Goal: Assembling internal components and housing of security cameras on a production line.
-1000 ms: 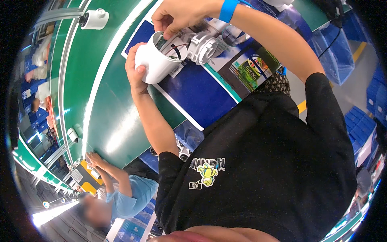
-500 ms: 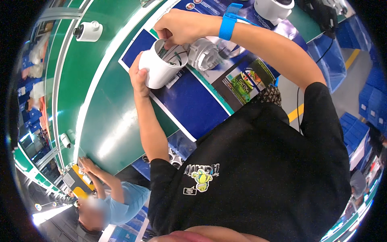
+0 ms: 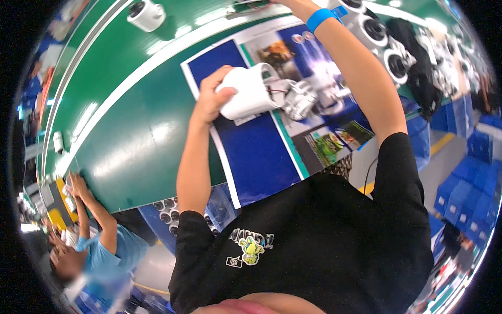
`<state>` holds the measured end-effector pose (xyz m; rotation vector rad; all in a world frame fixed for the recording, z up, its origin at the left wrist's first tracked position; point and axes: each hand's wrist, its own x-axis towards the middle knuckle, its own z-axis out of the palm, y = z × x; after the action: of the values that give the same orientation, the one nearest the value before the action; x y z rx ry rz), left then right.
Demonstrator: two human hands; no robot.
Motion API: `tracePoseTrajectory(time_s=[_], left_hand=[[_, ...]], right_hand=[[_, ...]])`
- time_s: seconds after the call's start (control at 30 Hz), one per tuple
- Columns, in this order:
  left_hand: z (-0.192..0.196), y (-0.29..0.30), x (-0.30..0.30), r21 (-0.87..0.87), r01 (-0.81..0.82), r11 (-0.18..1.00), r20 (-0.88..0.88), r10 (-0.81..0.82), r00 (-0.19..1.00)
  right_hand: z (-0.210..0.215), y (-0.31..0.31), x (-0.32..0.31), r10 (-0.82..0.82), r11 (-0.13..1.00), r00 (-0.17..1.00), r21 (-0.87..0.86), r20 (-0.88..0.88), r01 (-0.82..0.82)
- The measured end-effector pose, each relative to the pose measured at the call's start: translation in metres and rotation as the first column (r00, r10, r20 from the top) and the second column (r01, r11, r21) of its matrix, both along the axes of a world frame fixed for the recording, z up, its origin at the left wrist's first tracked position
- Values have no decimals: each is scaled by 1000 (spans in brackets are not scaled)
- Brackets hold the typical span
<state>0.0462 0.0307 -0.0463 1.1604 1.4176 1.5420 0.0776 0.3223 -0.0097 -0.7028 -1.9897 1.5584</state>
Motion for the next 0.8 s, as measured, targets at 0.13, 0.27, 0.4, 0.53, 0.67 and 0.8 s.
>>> tracePoseTrajectory(time_s=[0.13,0.27,0.4,0.53,0.67,0.8], left_hand=[[-5,-2,-3,17,-2,1000,-54,3,999],[-7,-2,-11,-8,-13,1000,-23,13,1000],[1,10,-8,6,-4,1000,-29,4,1000],[-4,20,-15,28,18,999,-37,-17,999],[-3,22,-18,29,44,999,-80,-42,996],[4,5,-24,-8,35,999,-52,-35,998]], right_hand=[[-27,20,-51,113,957,993,271,-38,-99],[-59,22,-105,-200,939,869,341,453,39],[-35,25,-101,-100,941,852,327,513,-87],[-30,26,-95,-223,967,917,198,330,164],[8,18,-57,-92,928,996,-362,-8,83],[52,-16,7,-117,883,944,-467,-309,-44]])
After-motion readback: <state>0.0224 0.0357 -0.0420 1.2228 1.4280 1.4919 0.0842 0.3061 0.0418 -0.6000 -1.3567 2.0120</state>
